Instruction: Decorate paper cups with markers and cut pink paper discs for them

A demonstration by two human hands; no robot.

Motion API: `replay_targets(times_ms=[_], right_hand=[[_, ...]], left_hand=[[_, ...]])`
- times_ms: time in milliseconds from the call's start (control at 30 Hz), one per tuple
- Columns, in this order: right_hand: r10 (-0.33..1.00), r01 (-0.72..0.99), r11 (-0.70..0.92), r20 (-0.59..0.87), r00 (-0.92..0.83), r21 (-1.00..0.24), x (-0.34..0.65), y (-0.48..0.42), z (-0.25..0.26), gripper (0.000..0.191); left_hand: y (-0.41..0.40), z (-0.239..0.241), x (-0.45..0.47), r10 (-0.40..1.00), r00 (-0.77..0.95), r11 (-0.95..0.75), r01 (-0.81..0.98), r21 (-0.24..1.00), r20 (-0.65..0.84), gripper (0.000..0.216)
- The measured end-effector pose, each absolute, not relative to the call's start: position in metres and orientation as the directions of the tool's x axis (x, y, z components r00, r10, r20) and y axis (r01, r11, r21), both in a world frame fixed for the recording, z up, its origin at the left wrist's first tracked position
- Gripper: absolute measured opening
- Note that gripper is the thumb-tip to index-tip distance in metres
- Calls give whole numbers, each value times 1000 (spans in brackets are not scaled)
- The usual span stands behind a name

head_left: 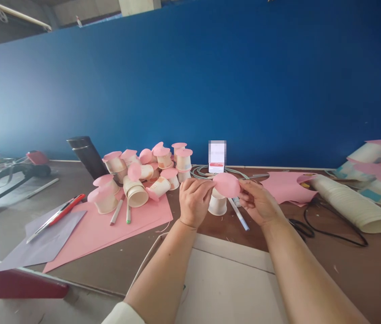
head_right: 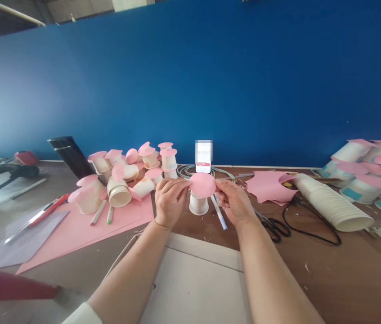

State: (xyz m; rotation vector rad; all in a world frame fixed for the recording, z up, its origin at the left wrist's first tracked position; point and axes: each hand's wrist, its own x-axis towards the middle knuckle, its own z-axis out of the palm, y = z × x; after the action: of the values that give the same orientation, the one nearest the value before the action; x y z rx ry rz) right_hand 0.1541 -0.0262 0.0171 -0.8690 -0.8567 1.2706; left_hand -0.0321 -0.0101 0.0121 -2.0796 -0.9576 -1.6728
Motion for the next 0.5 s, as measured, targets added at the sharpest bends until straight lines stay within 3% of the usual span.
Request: replay_targets(times_ms=[333,433,500], right_hand=[[990,-373,69,18,138,-925,146,-28,20,29],[987,-355,71,14,162,-932,147,-26,16,30],[984,-355,62,-2,177,-933,147,-24,14,32]], left_hand=[[-6,10,-32,451,63,-738,587,332,890,16],[-6,8,-30,648,-4,-663,488,567,761,18],[-4,9,-31,826,-87,-494,361,791,556,25]])
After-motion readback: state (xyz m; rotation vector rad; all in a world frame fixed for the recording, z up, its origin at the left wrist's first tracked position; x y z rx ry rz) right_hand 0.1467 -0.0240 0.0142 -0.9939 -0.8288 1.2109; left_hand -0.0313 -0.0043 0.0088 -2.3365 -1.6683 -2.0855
